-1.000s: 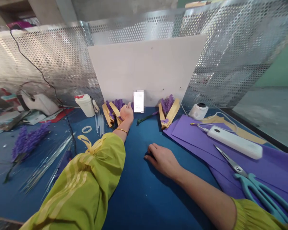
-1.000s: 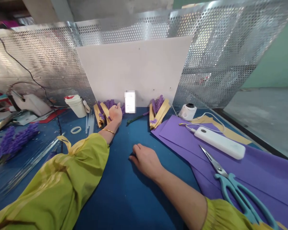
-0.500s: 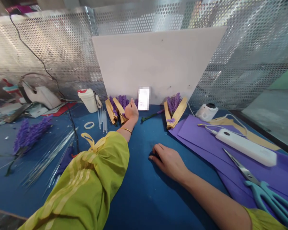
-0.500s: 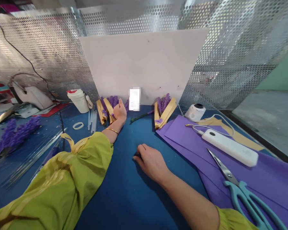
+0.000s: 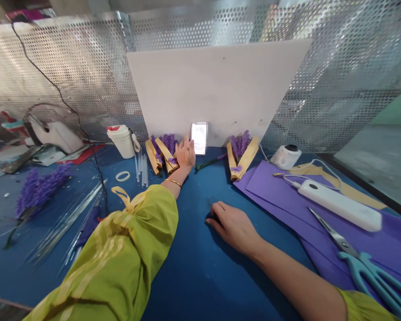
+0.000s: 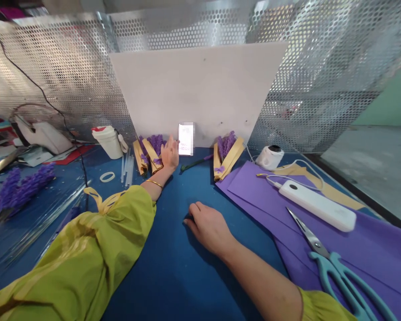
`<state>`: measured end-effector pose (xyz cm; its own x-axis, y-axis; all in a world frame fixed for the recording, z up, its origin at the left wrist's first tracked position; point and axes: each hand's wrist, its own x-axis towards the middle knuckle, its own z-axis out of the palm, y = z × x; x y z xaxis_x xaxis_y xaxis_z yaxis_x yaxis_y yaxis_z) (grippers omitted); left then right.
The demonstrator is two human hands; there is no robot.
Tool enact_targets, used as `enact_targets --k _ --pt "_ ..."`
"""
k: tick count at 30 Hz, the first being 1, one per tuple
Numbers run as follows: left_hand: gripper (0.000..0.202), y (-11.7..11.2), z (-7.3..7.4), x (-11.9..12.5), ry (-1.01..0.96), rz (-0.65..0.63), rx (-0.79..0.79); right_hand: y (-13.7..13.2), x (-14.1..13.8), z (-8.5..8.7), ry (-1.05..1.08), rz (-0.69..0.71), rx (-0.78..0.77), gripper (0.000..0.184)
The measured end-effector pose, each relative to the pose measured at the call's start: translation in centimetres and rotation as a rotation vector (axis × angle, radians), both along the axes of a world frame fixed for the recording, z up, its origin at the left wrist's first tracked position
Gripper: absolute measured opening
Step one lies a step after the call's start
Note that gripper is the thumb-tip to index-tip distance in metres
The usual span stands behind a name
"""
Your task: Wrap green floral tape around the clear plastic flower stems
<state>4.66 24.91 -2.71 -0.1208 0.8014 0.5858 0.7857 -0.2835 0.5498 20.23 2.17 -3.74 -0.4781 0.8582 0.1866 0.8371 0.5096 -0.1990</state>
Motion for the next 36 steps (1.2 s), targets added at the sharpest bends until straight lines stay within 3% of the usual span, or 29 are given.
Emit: enact_targets --k 3,11,25,29,36 --pt "0.059 -0.4 -0.1 0.2 0.13 0.001 0.062 -0.1 0.0 0.0 -0.021 -0.001 0.006 0.014" --pt "0.076 -0.8 -0.7 0.1 0.5 -0.162 0.145 0.0 -0.2 0.0 -0.011 0.03 0.045 0.011" --pt "0.081 0.6 -1.2 0.2 0.599 -0.13 0.142 -0.1 -0.1 -0.2 0.003 0.018 0.053 0.012" --pt "0.083 1.2 -0.3 0.3 0.592 -0.157 0.126 -0.1 -0.2 -0.2 0.004 0.018 0.047 0.013" --pt "0.081 2.7 2.6 0.9 0.42 -0.105 0.137 -0.2 -0.2 -0.1 0.023 0.026 0.052 0.012"
